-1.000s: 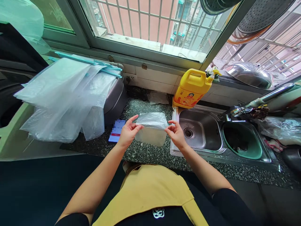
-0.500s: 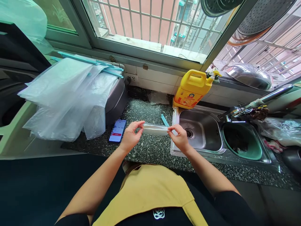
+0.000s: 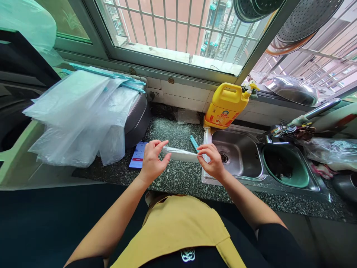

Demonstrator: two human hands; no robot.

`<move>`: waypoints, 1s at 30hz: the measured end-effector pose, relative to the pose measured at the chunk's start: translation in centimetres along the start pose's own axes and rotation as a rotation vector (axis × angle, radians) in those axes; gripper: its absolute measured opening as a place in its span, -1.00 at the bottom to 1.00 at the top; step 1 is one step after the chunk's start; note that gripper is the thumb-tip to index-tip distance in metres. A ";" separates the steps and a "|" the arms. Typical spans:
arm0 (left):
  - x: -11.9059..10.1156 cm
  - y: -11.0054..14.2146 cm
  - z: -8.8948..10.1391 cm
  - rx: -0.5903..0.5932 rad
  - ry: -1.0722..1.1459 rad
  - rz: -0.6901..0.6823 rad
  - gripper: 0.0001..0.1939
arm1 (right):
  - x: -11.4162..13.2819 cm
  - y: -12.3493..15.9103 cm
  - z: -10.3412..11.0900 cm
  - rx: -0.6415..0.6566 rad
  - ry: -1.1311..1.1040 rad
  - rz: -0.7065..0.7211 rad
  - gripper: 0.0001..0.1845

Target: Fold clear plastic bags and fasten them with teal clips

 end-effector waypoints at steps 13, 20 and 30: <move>-5.0 -3.7 -4.0 0.454 0.142 -0.175 -0.84 | -0.3 -1.3 -0.2 0.120 -0.183 -0.057 -0.82; -4.9 -3.6 -4.9 0.573 0.232 -0.134 -0.85 | -0.4 -1.7 0.3 0.121 -0.182 -0.099 -0.77; 0.4 -2.0 -4.1 0.647 0.451 0.038 -0.64 | -2.6 -0.8 2.7 0.033 -0.246 -0.217 -0.80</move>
Point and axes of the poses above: each hand's wrist, its own y-axis away from the middle knuckle, its own z-axis out of the back of the hand, x = y × z, the point moved 8 cm from there along -y, towards the middle knuckle, and after that the axes turned 15 degrees about x, right-handed, at the moved point
